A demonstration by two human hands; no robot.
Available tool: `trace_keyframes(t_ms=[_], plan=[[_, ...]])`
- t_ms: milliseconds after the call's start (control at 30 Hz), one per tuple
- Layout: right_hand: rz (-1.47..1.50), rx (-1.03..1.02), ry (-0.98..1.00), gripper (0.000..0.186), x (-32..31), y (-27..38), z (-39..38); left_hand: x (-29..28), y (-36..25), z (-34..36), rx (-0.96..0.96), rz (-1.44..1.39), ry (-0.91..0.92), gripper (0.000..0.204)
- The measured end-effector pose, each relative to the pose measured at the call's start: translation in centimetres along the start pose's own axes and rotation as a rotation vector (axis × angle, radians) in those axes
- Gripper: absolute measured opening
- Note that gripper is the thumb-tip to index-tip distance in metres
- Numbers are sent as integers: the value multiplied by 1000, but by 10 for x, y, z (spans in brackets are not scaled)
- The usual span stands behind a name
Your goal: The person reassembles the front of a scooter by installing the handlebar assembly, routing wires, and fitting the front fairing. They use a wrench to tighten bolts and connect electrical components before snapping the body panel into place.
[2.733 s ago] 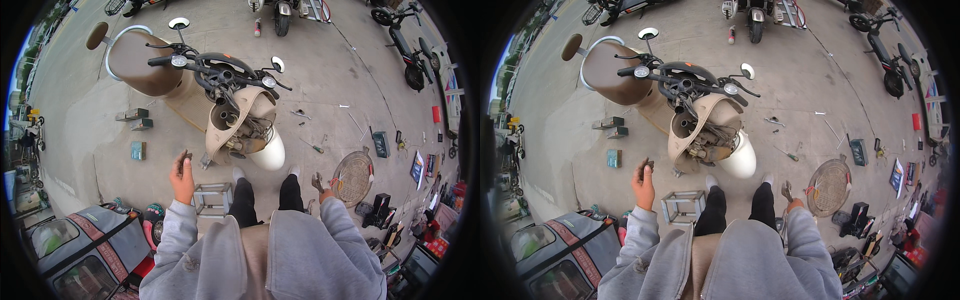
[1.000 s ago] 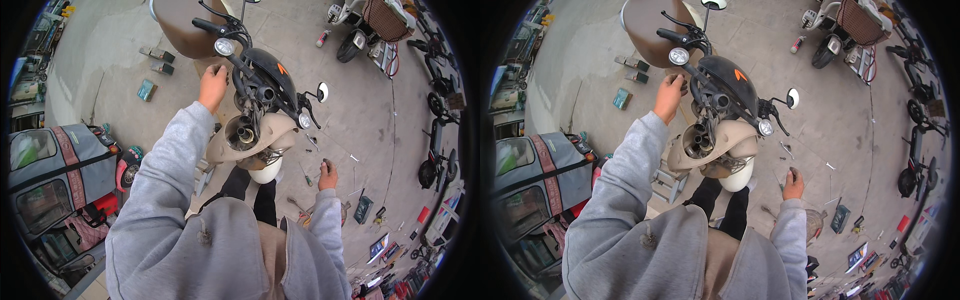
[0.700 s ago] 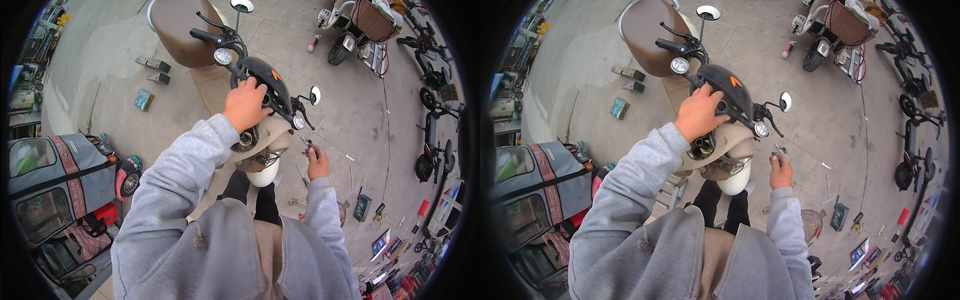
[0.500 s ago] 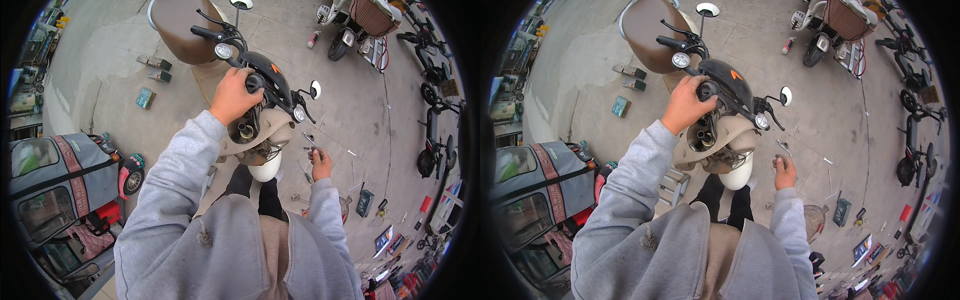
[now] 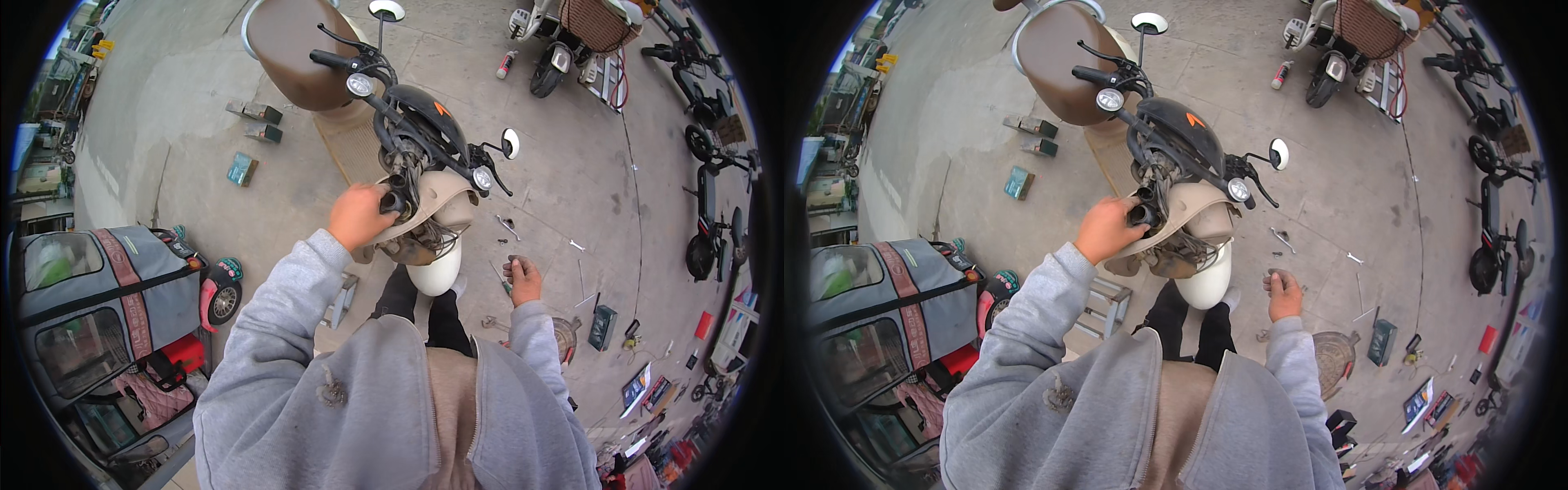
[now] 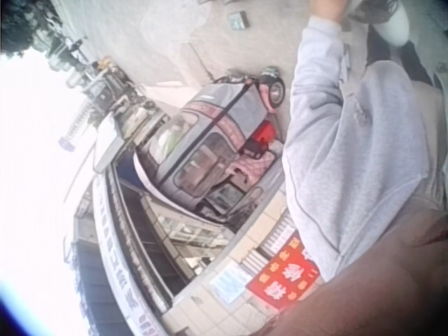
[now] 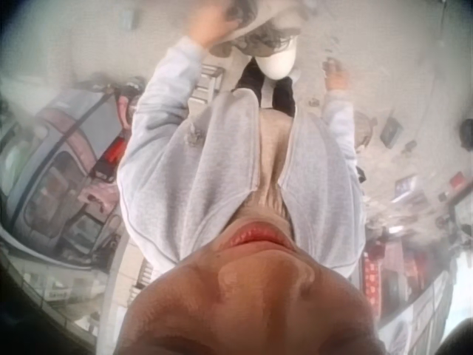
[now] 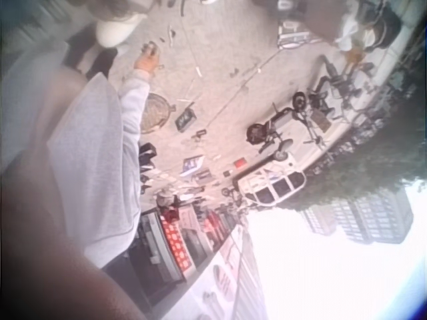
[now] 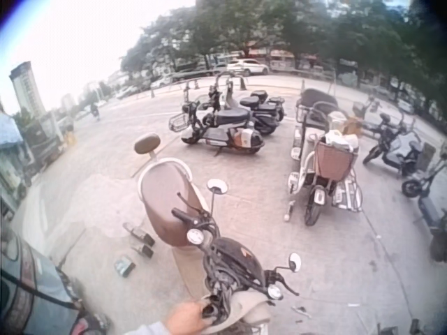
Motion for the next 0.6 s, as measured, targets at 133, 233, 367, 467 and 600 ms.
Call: trace_keyframes(t_ms=[133, 233, 367, 467, 600], plan=[[-36, 5, -4, 22, -3, -1, -2, 7, -1, 8, 28, 136, 88, 33], [-7, 22, -10, 22, -11, -7, -2, 25, 4, 17, -7, 150, 266, 32], [2, 41, -18, 21, -18, -19, 0, 35, 8, 20, 21, 224, 345, 33], [-21, 36, -25, 22, -18, -25, 2, 36, 8, 20, 53, 208, 330, 34], [-51, 29, -31, 23, -14, -26, 3, 36, 10, 21, 55, 225, 360, 36]])
Point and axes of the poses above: each hand's wrist, its own z-axis towards the middle knuckle, its own x-axis out of the palm, y = z × x, the point moved 7 cm from there along z, towards the middle knuckle, and after that the axes turned 11 degrees about x, right-handed, at the moved point
